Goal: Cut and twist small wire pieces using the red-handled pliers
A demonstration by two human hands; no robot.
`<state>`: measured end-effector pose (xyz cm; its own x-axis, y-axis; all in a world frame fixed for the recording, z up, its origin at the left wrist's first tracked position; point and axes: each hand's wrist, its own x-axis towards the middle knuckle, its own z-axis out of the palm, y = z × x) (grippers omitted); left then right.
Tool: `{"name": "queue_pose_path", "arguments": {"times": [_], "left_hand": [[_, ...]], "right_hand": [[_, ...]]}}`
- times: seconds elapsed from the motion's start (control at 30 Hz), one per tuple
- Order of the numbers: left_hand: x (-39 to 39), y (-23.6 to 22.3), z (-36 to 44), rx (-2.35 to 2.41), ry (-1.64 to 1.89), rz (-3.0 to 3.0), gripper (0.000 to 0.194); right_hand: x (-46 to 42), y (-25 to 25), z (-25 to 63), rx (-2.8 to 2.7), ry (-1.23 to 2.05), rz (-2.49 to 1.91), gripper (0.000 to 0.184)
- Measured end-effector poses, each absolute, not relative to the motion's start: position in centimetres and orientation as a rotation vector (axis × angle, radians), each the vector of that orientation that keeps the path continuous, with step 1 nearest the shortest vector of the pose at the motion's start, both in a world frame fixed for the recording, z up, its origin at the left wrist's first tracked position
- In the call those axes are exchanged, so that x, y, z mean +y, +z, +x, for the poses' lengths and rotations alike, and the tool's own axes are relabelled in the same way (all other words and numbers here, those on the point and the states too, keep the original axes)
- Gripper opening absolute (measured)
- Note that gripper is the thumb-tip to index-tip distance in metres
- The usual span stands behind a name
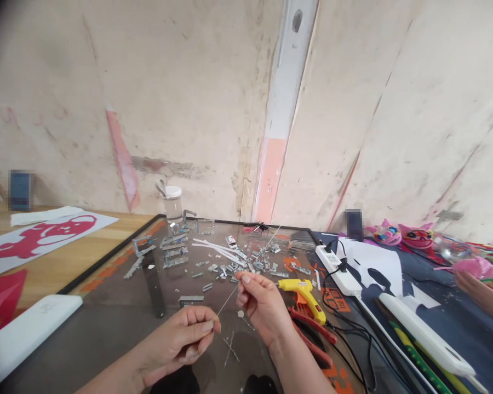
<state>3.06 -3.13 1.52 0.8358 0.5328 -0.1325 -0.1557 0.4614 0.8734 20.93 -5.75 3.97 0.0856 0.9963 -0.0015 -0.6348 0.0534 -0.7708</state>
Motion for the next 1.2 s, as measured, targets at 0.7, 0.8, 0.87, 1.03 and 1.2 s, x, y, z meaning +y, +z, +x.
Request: {"name": "queue_pose_path", "arguments": {"times": [0.7,0.8,0.87,1.03,1.2], "left_hand": [[-3.1,0.8,2.9,0.447,0.370,1.094,0.018],[-3.0,0.5,3.0,0.436,0.373,1.057,0.017],[-3.0,0.3,3.0,0.408,0.366,1.018,0.016],[-2.9,0.0,2.9,0.336,0.327,0.925,0.014],[-3.0,0.1,2.7,0.317,0.275,0.918,0.015]], "right_hand": [[-5.7,5.2,24.9,-0.552,1.150,-0.641,0.018],[-5.8,4.7,24.1,-0.576,1.242,-0.590,0.017],[-5.7,4.3,23.8,-0.587,1.271,-0.562,0.017],[-5.2,3.9,24.2,-0.538,1.225,-0.574,0.018],[-5.1,4.1,25.0,-0.466,1.143,-0.585,0.016]]}}
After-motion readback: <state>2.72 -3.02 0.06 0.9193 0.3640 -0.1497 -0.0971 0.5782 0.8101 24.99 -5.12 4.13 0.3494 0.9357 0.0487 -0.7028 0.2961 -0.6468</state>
